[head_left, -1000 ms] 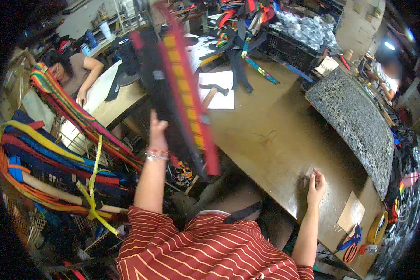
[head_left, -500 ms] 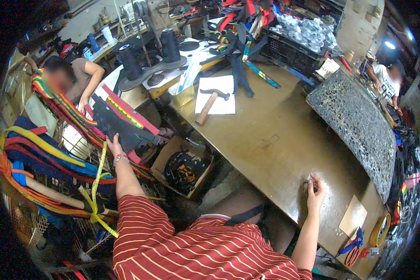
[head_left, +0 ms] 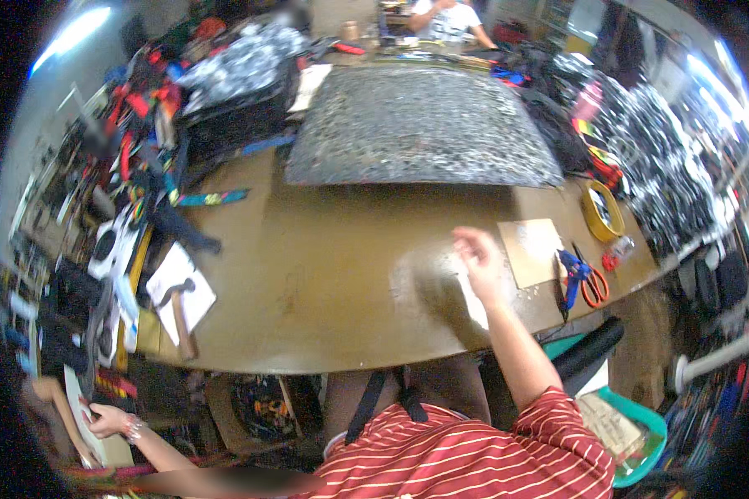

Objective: The person assembles multiple black fabric straps by aligning and pressing them together on a workbench. They use a hot glue gun to bond sections and scissors to trim excess material. The person also handles a black bag and places it into a green bin.

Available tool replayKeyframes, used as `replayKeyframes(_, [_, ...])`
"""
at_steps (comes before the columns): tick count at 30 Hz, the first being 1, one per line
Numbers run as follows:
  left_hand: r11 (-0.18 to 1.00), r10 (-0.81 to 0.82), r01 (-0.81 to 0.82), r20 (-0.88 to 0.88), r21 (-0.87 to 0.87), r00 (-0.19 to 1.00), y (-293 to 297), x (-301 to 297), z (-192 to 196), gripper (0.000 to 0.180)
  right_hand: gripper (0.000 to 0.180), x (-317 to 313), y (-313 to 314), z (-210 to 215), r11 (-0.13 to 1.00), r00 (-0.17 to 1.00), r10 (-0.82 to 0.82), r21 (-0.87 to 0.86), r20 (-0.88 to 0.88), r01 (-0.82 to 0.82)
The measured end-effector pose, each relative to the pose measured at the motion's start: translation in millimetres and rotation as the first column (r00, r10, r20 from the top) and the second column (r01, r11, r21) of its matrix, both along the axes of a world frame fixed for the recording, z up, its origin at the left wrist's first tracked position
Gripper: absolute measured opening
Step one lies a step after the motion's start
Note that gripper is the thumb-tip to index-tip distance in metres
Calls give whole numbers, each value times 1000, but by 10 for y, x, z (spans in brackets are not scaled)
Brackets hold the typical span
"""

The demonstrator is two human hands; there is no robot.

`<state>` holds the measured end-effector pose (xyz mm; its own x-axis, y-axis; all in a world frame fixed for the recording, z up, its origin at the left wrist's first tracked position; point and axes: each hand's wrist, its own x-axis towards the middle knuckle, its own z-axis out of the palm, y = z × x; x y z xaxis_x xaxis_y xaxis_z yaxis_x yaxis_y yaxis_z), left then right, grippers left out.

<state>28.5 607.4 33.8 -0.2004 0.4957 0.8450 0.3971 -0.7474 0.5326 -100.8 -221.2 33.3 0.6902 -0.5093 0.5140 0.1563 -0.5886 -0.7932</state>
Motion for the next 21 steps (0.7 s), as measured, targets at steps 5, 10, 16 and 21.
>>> replayKeyframes(5, [-62, -993, 976, -82, -208, -80, -3005, 1166, 150, 32, 32, -81, -1517, 831, 700, 789, -532, -365, 306, 613])
replayKeyframes(10, [-472, -839, 314, 311, -824, -446, -5235, 2520, 362, 72, 65, 36, -2530, 1250, 861, 622, -448, -123, -642, 493])
replayKeyframes(16, [-230, -915, 377, 67, -897, -399, -6132, 3252, 200, 81, 66, 274, -2487, 951, 667, 995, -45, 739, -89, 96])
replayKeyframes(21, [-278, -917, 447, 97, -850, -386, -6039, 2975, 32, 81, 67, -4, -2328, 1359, 898, 897, -370, 155, -241, 412])
